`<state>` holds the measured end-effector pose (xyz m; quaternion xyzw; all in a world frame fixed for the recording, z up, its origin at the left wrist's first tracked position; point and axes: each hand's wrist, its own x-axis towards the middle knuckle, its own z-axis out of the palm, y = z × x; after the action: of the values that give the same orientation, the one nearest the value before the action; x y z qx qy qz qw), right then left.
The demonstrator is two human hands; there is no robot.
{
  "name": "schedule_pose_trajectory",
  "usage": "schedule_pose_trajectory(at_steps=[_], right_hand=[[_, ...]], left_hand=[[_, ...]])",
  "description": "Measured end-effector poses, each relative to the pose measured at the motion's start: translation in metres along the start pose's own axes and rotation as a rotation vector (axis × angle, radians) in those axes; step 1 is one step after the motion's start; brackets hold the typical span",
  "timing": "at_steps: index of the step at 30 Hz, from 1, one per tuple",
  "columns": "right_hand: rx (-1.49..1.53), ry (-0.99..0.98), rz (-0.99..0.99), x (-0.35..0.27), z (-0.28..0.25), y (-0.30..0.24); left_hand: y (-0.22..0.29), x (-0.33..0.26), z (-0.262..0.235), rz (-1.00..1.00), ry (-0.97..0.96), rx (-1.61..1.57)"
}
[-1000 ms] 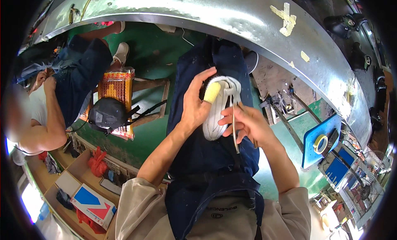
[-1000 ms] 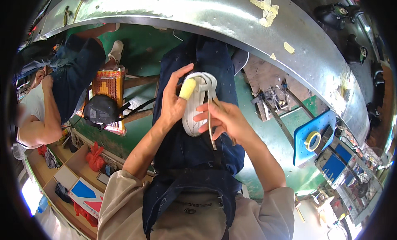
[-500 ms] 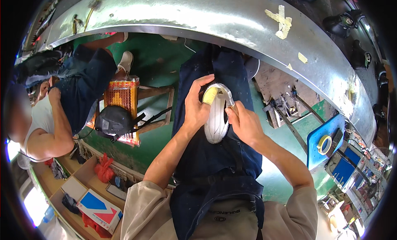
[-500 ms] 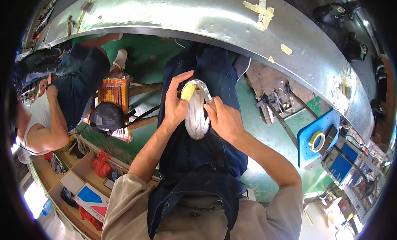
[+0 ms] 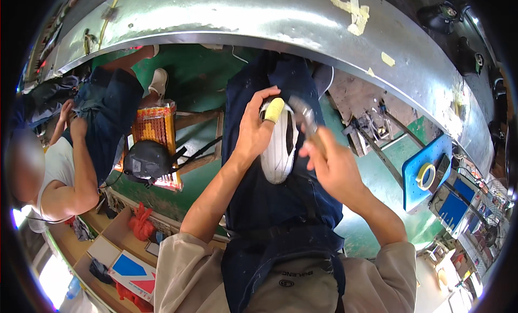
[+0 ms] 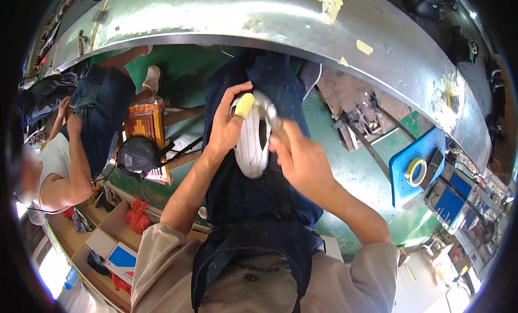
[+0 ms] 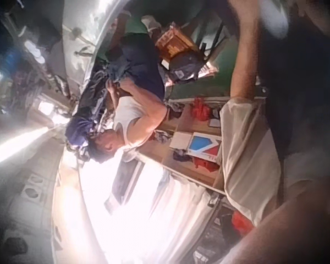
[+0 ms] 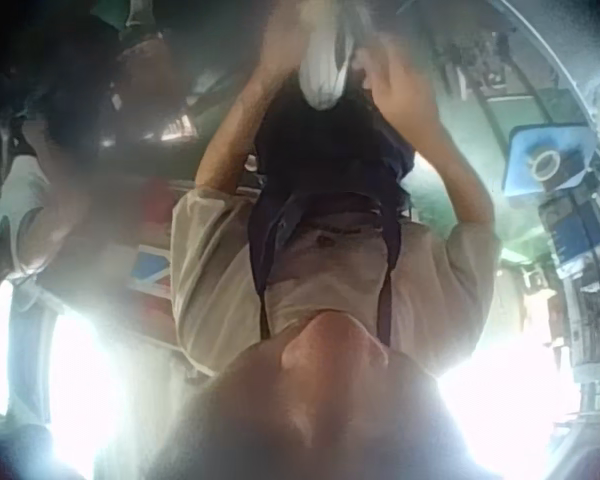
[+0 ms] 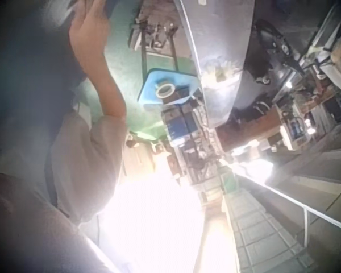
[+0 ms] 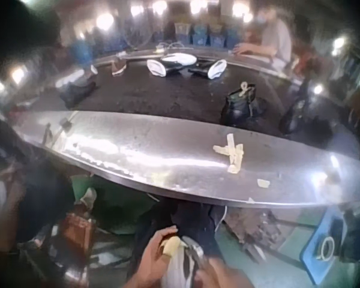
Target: Manually pulling, trimming, and finishing shoes at a workstation in a factory.
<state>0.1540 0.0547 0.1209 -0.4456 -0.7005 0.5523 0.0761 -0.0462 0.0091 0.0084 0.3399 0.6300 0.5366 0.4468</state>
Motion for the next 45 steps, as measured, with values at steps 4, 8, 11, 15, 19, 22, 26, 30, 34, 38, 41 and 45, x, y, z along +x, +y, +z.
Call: schedule_pose_trajectory(at_steps=[4,8,11,15,19,22,26,30,34,38,41,45], right_hand=[[-0.112,0.293,-0.216,0.031,0.026,0.015],[-0.385,0.091,-0.174,0.046,0.03,0.021],[-0.168,0.142,-0.166,0.042,0.029,0.01],[-0.491,0.01,-0.067,0.059,0.03,0.025],[-0.158,-0.207,0.128,0.061,0.01,0.009],[-0.358,-0.285,-0.082,0.042,-0.018,0.013],[-0.914,-0.246,-0.58,0.024,-0.018,0.006],[-1.136,-0.427,-0.75,0.027,0.009,0.0],[-1.137,-0.489,-0.585,0.025,-0.005,-0.004],[-1.1,-0.431,-0.323,-0.004,-0.013,-0.027],[-0.878,-0.514,-0.259,-0.004,-0.006,-0.029],[-0.822,-0.443,-0.216,0.006,0.032,-0.001]], left_hand=[[0.004,-0.007,0.001,0.106,-0.075,0.086],[-0.008,-0.013,-0.001,0.113,-0.086,0.06],[-0.004,-0.009,-0.002,0.12,-0.073,0.077],[-0.014,-0.014,0.006,0.113,-0.023,0.054],[-0.008,-0.048,0.01,-0.204,0.284,0.046],[-0.004,-0.055,-0.014,0.108,0.191,0.36],[0.016,-0.051,-0.033,0.131,-0.028,0.354],[0.028,-0.037,-0.034,0.023,-0.14,0.321],[-0.003,-0.056,-0.033,-0.104,-0.106,-0.096],[0.007,-0.087,-0.005,-0.278,0.097,-0.467],[-0.004,-0.113,0.019,-0.691,0.113,-0.904],[-0.01,-0.108,-0.007,-0.786,-0.082,-1.004]])
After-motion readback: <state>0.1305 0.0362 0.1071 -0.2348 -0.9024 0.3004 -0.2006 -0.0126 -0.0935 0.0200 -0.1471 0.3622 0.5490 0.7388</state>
